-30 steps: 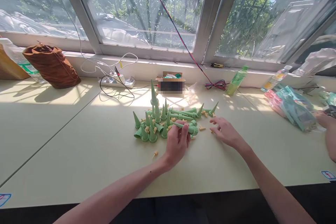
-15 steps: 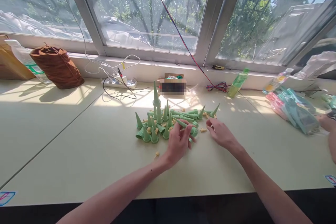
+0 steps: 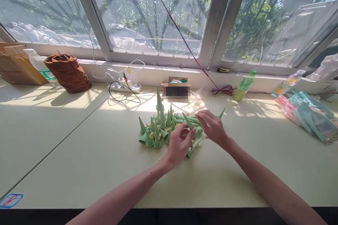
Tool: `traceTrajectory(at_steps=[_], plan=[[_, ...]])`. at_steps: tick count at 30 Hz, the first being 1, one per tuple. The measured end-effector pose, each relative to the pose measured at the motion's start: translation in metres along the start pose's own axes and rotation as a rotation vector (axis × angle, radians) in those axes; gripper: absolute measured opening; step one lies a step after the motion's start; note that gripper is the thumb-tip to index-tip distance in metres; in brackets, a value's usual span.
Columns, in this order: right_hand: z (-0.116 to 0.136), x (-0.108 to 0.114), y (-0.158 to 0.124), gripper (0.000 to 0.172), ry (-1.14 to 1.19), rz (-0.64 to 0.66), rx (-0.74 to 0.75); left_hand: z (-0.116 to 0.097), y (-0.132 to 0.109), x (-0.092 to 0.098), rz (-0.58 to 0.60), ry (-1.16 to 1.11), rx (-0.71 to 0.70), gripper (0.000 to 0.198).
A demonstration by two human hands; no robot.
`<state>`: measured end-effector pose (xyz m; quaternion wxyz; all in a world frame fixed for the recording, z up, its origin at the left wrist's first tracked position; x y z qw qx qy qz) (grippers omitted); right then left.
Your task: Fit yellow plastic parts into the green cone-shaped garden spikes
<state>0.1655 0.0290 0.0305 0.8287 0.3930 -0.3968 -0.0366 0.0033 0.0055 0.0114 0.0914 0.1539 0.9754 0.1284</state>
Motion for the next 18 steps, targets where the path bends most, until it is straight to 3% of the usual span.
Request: traceTrajectory(at_steps=[3, 9, 18], plan=[[-0.006, -0.002, -0.01, 0.022, -0.009, 0.013, 0.022, 0.0, 0.001, 0.003, 0.005, 0.028, -0.012, 0.029], [-0.006, 0.003, -0.018, 0.025, 0.032, -0.125, 0.172, -0.003, 0.005, 0.006, 0.024, 0.048, -0.034, 0.028], [0.008, 0.002, -0.021, 0.032, 0.045, -0.28, 0.183, -0.006, 0.004, 0.006, 0.066, 0.083, -0.064, 0.026]])
Point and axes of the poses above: each hand's wrist, its own y-axis towards the middle knuckle, its own x-axis out of the back of the hand, z = x × y, the point moved 2 cm from there along y, towards the middle knuckle, and after that the axes turned 1 degree about -x, right-handed, at the moved point
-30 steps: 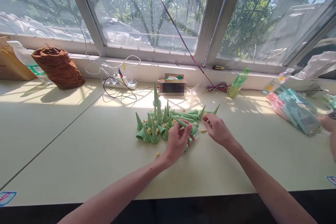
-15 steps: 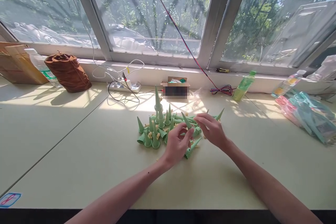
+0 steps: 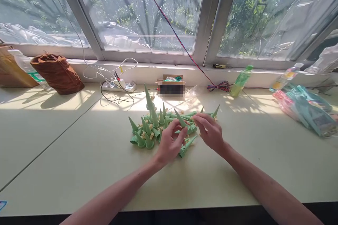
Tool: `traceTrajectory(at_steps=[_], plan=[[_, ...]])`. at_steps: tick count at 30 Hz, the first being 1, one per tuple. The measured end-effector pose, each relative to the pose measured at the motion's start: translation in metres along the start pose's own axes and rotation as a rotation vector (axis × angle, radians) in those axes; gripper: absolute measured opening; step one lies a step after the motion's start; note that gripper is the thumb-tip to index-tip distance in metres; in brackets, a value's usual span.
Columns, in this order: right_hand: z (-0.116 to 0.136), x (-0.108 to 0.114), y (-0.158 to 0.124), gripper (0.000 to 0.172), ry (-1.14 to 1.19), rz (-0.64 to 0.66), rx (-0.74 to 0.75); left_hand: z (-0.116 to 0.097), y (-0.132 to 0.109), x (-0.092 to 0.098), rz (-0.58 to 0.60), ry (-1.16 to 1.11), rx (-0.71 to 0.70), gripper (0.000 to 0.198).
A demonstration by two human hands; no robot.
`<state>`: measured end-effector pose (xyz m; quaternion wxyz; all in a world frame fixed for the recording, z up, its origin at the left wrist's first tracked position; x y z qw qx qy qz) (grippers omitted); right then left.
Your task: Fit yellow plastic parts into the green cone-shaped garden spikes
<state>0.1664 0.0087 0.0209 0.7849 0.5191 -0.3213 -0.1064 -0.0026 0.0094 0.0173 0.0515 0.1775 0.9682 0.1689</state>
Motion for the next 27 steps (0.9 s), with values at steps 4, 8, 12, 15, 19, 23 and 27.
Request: traceTrajectory(at_steps=[4, 8, 12, 15, 19, 23, 27], plan=[[0.007, -0.002, -0.003, 0.03, 0.042, -0.039, -0.01, 0.002, -0.001, 0.0, 0.011, 0.06, -0.031, 0.025], [0.01, -0.003, -0.006, 0.029, 0.055, -0.055, -0.001, 0.0, -0.002, 0.001, -0.006, 0.108, -0.04, 0.024], [0.014, -0.002, -0.008, 0.029, 0.048, -0.056, 0.016, -0.001, -0.003, 0.001, -0.028, 0.165, -0.037, 0.021], [0.017, -0.001, -0.008, 0.026, 0.05, -0.046, 0.03, -0.001, -0.004, 0.001, -0.037, 0.153, -0.057, 0.018], [0.022, -0.001, -0.007, 0.025, 0.071, -0.031, 0.054, -0.001, -0.003, 0.0, -0.03, 0.068, -0.033, 0.017], [0.024, -0.001, -0.008, 0.023, 0.07, -0.039, 0.068, -0.002, -0.002, -0.002, 0.013, -0.058, 0.029, 0.018], [0.023, -0.002, -0.01, 0.022, 0.056, -0.034, 0.051, -0.005, 0.002, -0.002, 0.022, -0.124, 0.049, 0.022]])
Point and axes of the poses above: each hand's wrist, its own y-axis towards the middle knuckle, its own x-axis out of the back of the hand, z = x × y, the point moved 2 cm from there along y, towards the middle knuckle, and after that the axes turned 1 degree about -x, right-handed, at the moved point
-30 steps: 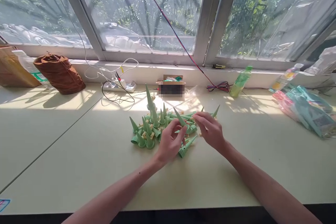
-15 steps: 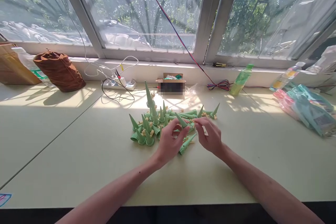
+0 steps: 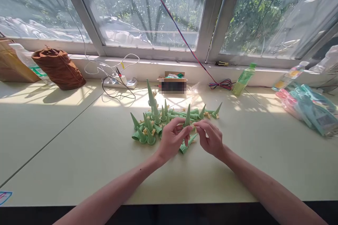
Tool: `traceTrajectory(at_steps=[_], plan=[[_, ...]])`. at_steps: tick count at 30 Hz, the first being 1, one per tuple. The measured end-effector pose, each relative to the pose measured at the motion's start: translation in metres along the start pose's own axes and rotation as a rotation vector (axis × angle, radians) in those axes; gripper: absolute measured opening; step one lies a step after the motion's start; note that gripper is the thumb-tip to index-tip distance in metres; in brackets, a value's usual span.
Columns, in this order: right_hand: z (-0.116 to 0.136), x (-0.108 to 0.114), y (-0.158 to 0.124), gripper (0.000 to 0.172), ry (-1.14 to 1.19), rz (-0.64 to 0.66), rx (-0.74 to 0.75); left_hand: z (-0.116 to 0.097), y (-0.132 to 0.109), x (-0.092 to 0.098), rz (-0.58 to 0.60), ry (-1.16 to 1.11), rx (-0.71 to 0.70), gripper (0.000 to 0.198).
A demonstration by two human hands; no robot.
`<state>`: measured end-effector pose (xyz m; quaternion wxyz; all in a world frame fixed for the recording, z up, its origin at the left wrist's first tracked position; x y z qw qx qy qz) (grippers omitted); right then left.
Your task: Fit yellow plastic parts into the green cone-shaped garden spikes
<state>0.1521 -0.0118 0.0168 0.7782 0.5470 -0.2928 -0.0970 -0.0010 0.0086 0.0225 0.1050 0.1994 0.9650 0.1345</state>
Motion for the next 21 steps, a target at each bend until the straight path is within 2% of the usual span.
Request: traceTrajectory(at_steps=[10, 15, 21], plan=[[-0.0069, 0.0001, 0.0009, 0.019, -0.027, -0.033, -0.105, -0.0014, -0.0011, -0.0049, 0.08, -0.017, -0.046, 0.028], [-0.0055, -0.0002, -0.0001, 0.016, -0.042, -0.032, -0.118, 0.0044, -0.0016, -0.0019, 0.003, 0.081, -0.081, 0.031], [0.0013, -0.0006, -0.0014, 0.019, -0.047, -0.029, -0.013, 0.0016, -0.0014, 0.0004, -0.045, 0.269, -0.15, 0.022]])
Point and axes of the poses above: each hand's wrist, its own y-axis towards the middle knuckle, its own x-axis out of the back of the hand, z = x × y, the point moved 2 cm from there along y, towards the middle knuckle, and after that the axes turned 1 degree about -x, right-handed, at the moved point
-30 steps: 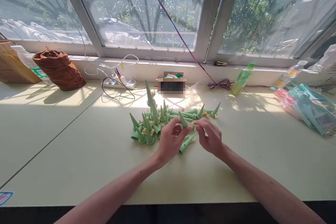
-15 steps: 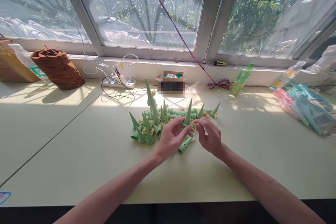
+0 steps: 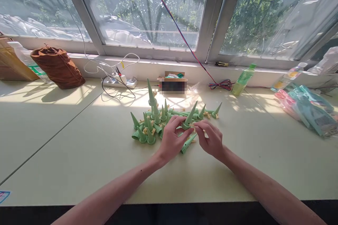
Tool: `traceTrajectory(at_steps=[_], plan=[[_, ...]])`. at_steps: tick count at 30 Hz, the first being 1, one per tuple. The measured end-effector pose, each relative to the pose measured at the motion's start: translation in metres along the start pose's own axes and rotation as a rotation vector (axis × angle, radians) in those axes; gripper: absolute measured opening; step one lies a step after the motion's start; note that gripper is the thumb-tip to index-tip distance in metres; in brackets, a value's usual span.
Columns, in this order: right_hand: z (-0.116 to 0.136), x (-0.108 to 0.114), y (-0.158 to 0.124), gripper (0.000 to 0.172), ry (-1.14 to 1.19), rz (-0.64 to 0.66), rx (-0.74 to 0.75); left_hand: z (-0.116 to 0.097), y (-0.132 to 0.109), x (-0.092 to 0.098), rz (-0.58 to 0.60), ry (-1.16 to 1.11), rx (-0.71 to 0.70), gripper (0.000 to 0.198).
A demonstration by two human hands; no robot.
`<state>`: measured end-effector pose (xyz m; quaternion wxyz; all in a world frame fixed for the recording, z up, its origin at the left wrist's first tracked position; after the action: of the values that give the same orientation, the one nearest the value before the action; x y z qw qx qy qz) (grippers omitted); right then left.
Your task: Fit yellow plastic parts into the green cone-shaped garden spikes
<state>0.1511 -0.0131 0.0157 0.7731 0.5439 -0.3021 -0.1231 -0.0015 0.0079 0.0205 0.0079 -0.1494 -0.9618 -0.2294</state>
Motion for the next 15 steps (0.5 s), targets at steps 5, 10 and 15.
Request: traceTrajectory(at_steps=[5, 10, 15], plan=[[-0.0005, -0.0009, -0.001, 0.019, -0.011, 0.006, 0.009, -0.0022, 0.0004, -0.0004, -0.005, 0.023, -0.017, 0.018], [-0.0015, -0.002, -0.0017, 0.017, -0.026, 0.024, -0.003, -0.0019, 0.0002, -0.0011, -0.01, 0.04, 0.002, 0.017], [-0.0004, -0.0022, -0.0013, 0.017, -0.026, 0.018, 0.001, -0.0018, -0.0001, -0.0012, -0.005, 0.085, -0.008, 0.016]])
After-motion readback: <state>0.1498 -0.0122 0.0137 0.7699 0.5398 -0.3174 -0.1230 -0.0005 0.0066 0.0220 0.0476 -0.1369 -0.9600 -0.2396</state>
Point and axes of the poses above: each hand's wrist, its own y-axis towards the middle knuckle, its own x-axis out of the back of the hand, z = x × y, the point moved 2 cm from there along y, towards the middle knuckle, and after that the axes turned 1 degree about -x, right-handed, at the moved point
